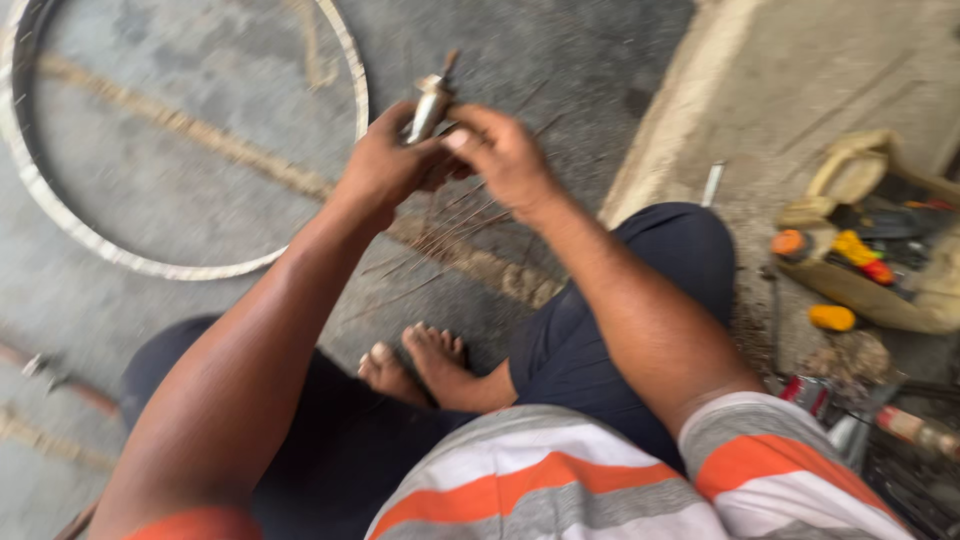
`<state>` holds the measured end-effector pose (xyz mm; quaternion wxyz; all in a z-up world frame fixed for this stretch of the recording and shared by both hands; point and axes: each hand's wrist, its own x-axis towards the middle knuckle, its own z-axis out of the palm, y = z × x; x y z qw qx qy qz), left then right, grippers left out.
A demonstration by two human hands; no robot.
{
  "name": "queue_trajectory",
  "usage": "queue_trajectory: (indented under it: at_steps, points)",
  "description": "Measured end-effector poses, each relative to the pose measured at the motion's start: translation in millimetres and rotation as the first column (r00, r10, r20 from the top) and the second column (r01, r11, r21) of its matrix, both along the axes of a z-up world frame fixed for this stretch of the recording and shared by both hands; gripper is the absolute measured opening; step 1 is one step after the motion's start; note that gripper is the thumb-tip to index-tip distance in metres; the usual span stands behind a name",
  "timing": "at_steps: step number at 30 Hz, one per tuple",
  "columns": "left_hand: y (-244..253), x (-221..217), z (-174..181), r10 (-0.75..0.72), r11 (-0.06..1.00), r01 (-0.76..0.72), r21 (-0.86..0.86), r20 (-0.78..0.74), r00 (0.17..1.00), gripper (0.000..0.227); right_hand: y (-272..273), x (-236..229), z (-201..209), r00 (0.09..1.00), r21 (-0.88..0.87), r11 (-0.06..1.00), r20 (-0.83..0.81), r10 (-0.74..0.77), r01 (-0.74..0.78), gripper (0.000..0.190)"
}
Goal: The person sits on the floor and sorts a pile of small metal fasteners, picking them up and placing them into a small wooden box. They then gather a bundle of thin metal rods from the floor and arrange them in their hands.
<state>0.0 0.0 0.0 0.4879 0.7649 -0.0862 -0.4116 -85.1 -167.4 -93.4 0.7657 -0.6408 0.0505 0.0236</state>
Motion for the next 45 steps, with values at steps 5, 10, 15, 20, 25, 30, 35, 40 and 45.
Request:
queue_trajectory:
  at_steps: [5, 10, 15, 20, 25, 30, 35, 40, 45]
  points:
    - [-13.2, 12.4, -52.6, 0.126, 0.978, -0.149, -0.145, -0.159, 0.979, 0.044, -0.6, -0.5, 1.1, 0.982, -0.457, 0.882, -0.081, -0.172, 0.117, 0.033]
    - [-38.0, 2.1, -43.6, 0.115, 0.965, -0.149, -0.214, -0.164, 0.98, 0.043, -12.3, -5.0, -5.7, 0.946, -0.391, 0.876, -0.038, -0.322, 0.282, 0.035]
    - [-59.8, -28.8, -1.2, -0.304, 0.916, 0.36, -0.178, 0.279, 0.911, 0.065, -40.6, -23.8, 12.6, 0.841, 0.044, 0.842, 0.041, -0.54, 0.538, 0.044]
    - [-71.9, -41.1, 7.3, -0.47, 0.823, 0.566, -0.047, 0.501, 0.726, 0.066, -97.5, -118.9, 40.6, 0.763, -0.389, 0.685, 0.079, -0.642, 0.616, 0.039]
    - [-70.1, -34.5, -8.2, -0.589, 0.793, 0.586, 0.165, 0.452, 0.67, 0.044, -176.1, -296.4, 43.6, 0.531, -0.743, 0.127, 0.336, -0.778, 0.657, 0.04]
    - [-54.6, -37.4, -24.1, -0.649, 0.759, 0.583, 0.29, 0.417, 0.637, 0.043, -276.8, -469.3, 16.2, -0.168, -0.55, -0.266, 0.223, -0.96, 0.791, 0.021]
    - [-23.5, -36.8, -37.0, -0.653, 0.757, 0.556, 0.344, 0.347, 0.673, 0.045, -355.9, -577.5, -46.1, -0.257, -0.475, -0.117, -0.241, -0.936, 0.872, 0.018]
    - [-2.6, -31.7, -31.9, -0.557, 0.829, 0.5, 0.251, 0.286, 0.78, 0.048, -391.5, -602.6, -85.7, -0.269, -0.413, -0.093, -0.393, -0.879, 0.906, 0.016]
    - [15.4, -30.1, -20.5, -0.385, 0.922, 0.382, 0.065, 0.25, 0.888, 0.054, -402.0, -557.3, -84.8, -0.261, -0.587, -0.064, -0.258, -0.93, 0.807, 0.018]
